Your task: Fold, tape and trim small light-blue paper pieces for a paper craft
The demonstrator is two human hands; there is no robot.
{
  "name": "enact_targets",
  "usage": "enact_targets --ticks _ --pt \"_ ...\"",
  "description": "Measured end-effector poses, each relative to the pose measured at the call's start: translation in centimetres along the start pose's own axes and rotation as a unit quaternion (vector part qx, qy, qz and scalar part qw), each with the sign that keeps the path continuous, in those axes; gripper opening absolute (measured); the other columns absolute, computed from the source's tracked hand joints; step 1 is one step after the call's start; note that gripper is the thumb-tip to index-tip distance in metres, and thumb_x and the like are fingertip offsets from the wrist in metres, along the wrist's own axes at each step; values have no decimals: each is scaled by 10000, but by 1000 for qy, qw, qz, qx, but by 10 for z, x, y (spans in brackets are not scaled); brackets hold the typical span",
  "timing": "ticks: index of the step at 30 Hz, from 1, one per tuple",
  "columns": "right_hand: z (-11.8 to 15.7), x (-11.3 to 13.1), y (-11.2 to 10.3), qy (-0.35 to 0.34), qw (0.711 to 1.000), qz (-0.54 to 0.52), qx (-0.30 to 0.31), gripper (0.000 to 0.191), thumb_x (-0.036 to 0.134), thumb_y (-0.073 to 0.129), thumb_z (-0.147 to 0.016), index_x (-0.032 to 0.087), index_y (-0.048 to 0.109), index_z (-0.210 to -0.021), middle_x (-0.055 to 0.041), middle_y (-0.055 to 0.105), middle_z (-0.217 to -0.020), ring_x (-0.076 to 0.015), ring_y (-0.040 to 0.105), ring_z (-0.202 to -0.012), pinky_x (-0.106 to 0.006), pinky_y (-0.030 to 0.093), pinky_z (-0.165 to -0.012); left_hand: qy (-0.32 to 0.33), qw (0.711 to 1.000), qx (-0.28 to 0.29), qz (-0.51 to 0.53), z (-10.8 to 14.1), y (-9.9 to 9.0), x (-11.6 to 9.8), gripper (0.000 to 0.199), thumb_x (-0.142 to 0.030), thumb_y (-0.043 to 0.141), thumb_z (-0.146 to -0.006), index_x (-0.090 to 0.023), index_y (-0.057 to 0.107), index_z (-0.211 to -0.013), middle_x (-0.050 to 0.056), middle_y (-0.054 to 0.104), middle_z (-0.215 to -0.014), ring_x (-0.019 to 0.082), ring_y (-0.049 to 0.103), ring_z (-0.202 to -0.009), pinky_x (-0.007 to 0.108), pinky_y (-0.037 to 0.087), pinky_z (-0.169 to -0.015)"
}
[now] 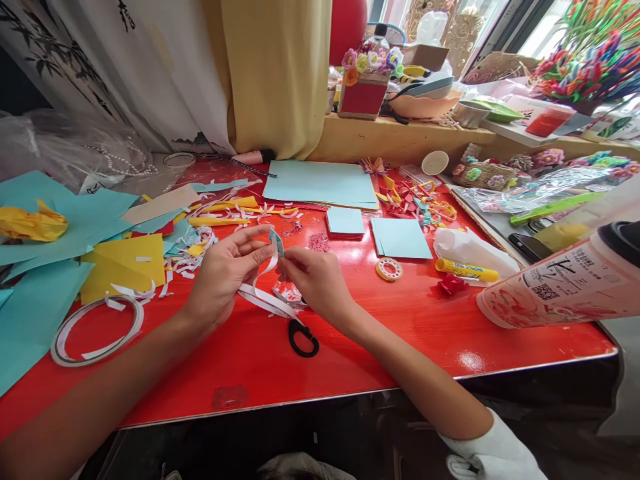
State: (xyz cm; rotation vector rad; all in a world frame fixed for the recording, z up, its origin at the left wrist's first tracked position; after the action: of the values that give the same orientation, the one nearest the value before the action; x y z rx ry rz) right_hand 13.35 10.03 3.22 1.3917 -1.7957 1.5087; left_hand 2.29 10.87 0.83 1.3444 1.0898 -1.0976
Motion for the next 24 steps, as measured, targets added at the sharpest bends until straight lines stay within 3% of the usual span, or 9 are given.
enact_targets --ticks 11,24 --pt "1 0 4 -14 999 33 9 173 193 466 -821 173 589 -702 -2 656 -638 -119 637 -597 -204 480 -540 -13 999 -28 19 2 -4 6 286 -249 687 -641 -169 642 -912 6 615 -736 39 410 -483 171 286 -397" --pt "0 -3 2 4 1000 -3 9 179 231 479 -826 169 601 -712 4 641 -608 -107 617 -569 -199 473 -541 -18 998 -22 58 4 0 10 284 -262 678 -654 -191 648 -928 -14 588 -705 27 356 -430 174 261 -356"
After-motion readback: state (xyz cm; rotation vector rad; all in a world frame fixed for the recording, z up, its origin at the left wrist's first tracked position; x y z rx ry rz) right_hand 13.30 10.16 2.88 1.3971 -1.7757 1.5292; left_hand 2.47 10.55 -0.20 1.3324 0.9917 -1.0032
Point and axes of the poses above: each hand's wrist, its own z-axis away from the middle knuckle, its own y-axis out of the palm, x = y × z, the point moved 10 cm from there along -z, towards the middle knuckle
